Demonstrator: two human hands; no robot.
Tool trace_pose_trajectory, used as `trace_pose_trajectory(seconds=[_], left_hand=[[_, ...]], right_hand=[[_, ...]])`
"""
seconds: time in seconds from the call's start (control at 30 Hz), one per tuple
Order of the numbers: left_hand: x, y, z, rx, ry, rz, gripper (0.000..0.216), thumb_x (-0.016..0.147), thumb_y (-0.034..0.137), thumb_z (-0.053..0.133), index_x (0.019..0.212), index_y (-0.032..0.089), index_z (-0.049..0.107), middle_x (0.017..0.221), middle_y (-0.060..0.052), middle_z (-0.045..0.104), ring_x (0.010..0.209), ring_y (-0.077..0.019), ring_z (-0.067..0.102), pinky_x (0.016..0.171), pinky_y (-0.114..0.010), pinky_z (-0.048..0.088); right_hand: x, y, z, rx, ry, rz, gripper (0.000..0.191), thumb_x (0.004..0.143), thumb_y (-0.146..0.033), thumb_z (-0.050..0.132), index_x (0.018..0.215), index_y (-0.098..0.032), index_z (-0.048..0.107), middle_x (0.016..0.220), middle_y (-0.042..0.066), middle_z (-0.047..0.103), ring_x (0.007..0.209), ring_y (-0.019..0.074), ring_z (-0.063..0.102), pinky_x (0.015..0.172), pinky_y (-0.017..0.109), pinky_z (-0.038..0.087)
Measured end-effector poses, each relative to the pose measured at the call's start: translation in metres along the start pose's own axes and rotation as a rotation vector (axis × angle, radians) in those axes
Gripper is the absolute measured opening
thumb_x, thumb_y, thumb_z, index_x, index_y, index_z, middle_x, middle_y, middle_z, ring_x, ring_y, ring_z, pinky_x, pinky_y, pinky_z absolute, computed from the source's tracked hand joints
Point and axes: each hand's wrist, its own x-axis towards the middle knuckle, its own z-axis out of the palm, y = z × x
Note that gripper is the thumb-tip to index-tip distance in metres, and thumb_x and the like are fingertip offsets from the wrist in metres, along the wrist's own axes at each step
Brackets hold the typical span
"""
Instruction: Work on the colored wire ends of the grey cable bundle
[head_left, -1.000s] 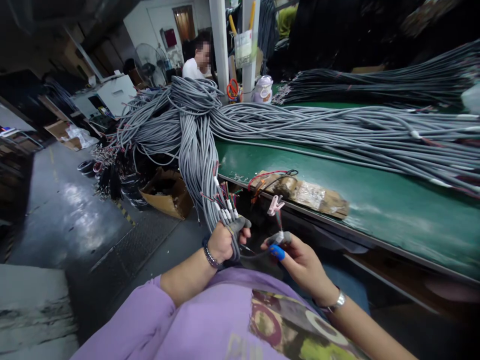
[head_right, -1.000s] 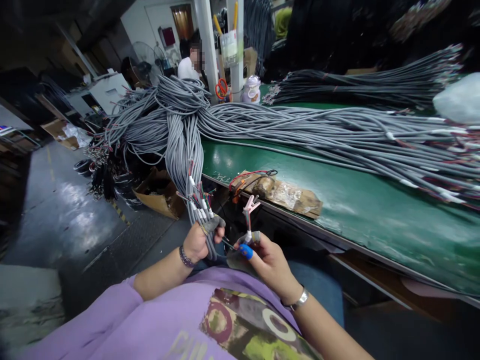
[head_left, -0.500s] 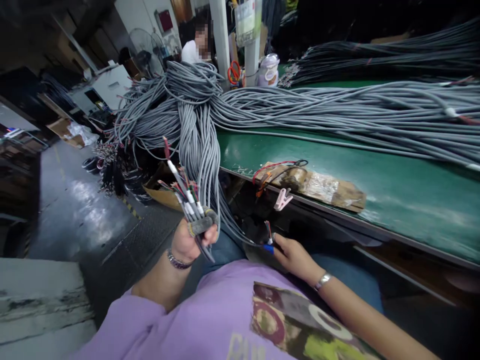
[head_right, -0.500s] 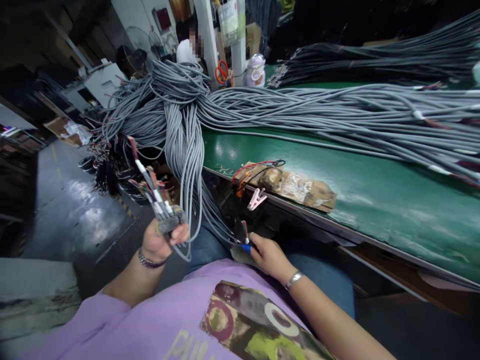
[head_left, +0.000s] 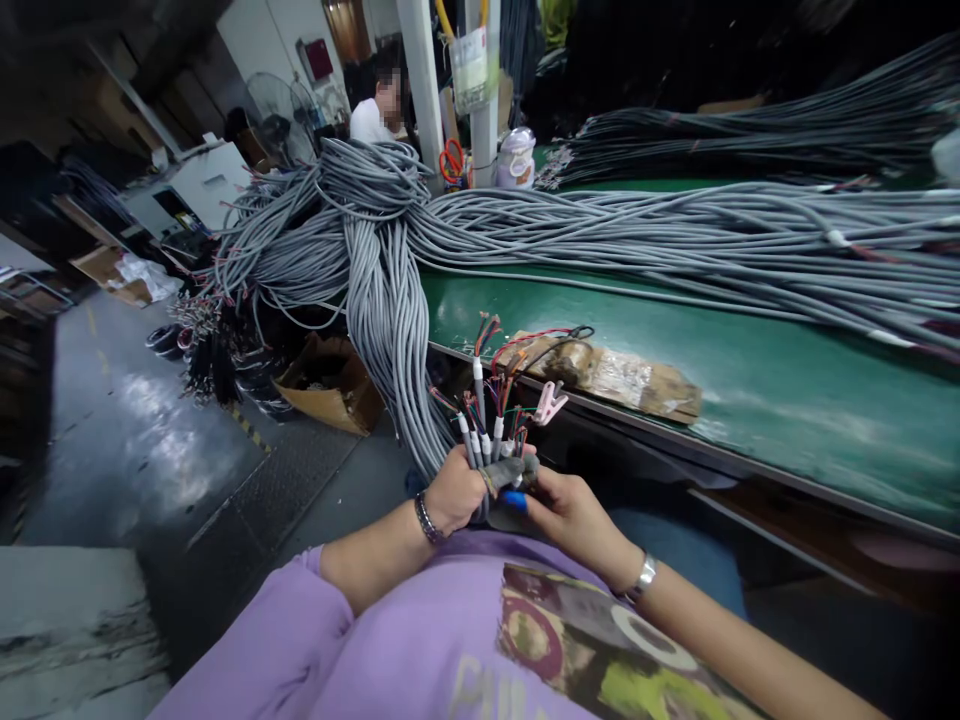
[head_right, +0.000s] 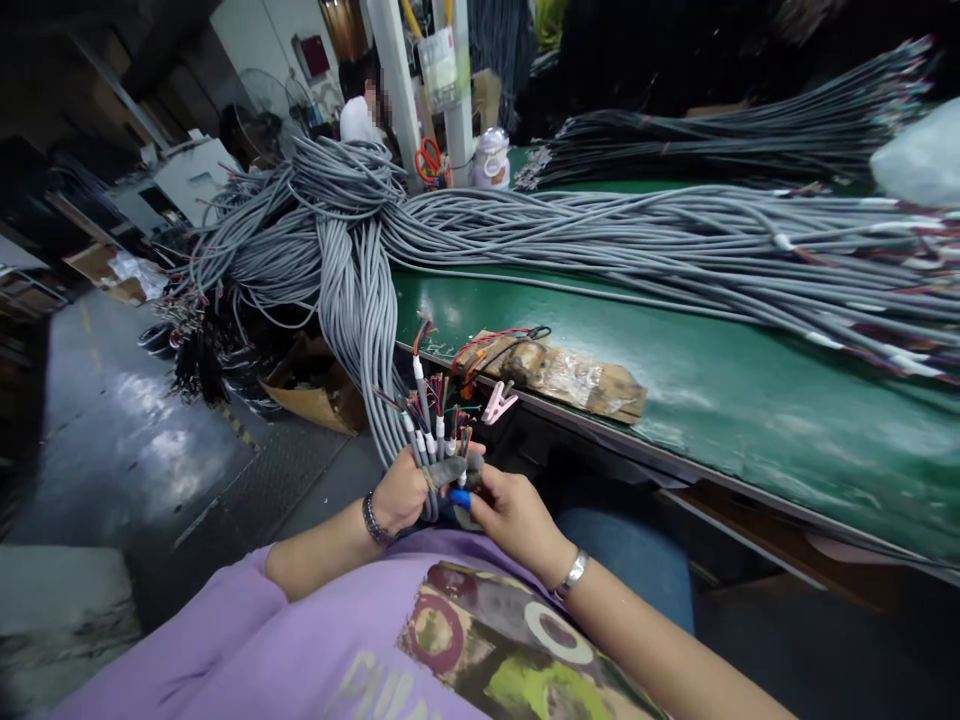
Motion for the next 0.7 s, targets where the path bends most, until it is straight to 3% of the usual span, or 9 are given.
trace_pose_trajectory(seconds=[0.1, 0.27, 0.43, 0.6, 0.7], left_hand=[[0.000, 0.000, 0.001, 0.006, 0.039, 0.001, 0.046, 0.056, 0.046, 0.086, 0.085, 0.011, 0.077, 0.067, -0.006, 0.069, 0.059, -0.0128, 0.056, 0.055, -0.024, 0.040], [0.003, -0.004, -0.006, 0.072, 0.120, 0.059, 0.038, 0.064, 0.048, 0.082, 0.072, 0.012, 0.074, 0.059, -0.003, 0.063, 0.053, -0.0092, 0.049, 0.052, -0.023, 0.035], [0.004, -0.009, -0.010, 0.187, 0.019, 0.062, 0.037, 0.070, 0.047, 0.077, 0.060, 0.012, 0.069, 0.061, -0.005, 0.064, 0.061, -0.0137, 0.056, 0.064, -0.027, 0.043], [0.005, -0.015, -0.009, 0.226, -0.091, 0.041, 0.033, 0.066, 0.045, 0.079, 0.068, 0.013, 0.070, 0.058, -0.003, 0.062, 0.057, -0.0127, 0.054, 0.061, -0.027, 0.045], [0.006, -0.019, -0.009, 0.216, -0.077, 0.023, 0.032, 0.064, 0.042, 0.081, 0.067, 0.013, 0.069, 0.056, -0.002, 0.061, 0.054, -0.0115, 0.053, 0.058, -0.025, 0.044]], right_hand=[[0.002, 0.002, 0.002, 0.002, 0.007, 0.033, 0.020, 0.079, -0.039, 0.066, 0.080, -0.020, 0.069, 0.062, -0.001, 0.064, 0.057, 0.0170, 0.054, 0.056, 0.027, 0.044], [0.003, 0.005, -0.013, 0.016, -0.033, 0.071, 0.014, 0.079, -0.033, 0.062, 0.076, -0.021, 0.067, 0.066, 0.000, 0.066, 0.059, 0.0166, 0.055, 0.056, 0.027, 0.045], [0.006, -0.004, -0.026, 0.206, 0.158, 0.166, 0.021, 0.081, -0.043, 0.061, 0.082, -0.022, 0.063, 0.070, 0.002, 0.066, 0.059, 0.0161, 0.057, 0.054, 0.028, 0.046], [0.013, -0.017, -0.018, 0.452, 0.051, 0.275, 0.034, 0.072, -0.053, 0.073, 0.077, -0.023, 0.057, 0.061, 0.001, 0.066, 0.056, 0.0169, 0.059, 0.052, 0.028, 0.045], [0.014, -0.015, -0.016, 0.534, 0.041, 0.308, 0.036, 0.070, -0.053, 0.075, 0.075, -0.022, 0.058, 0.061, 0.001, 0.067, 0.055, 0.0159, 0.059, 0.052, 0.027, 0.044]])
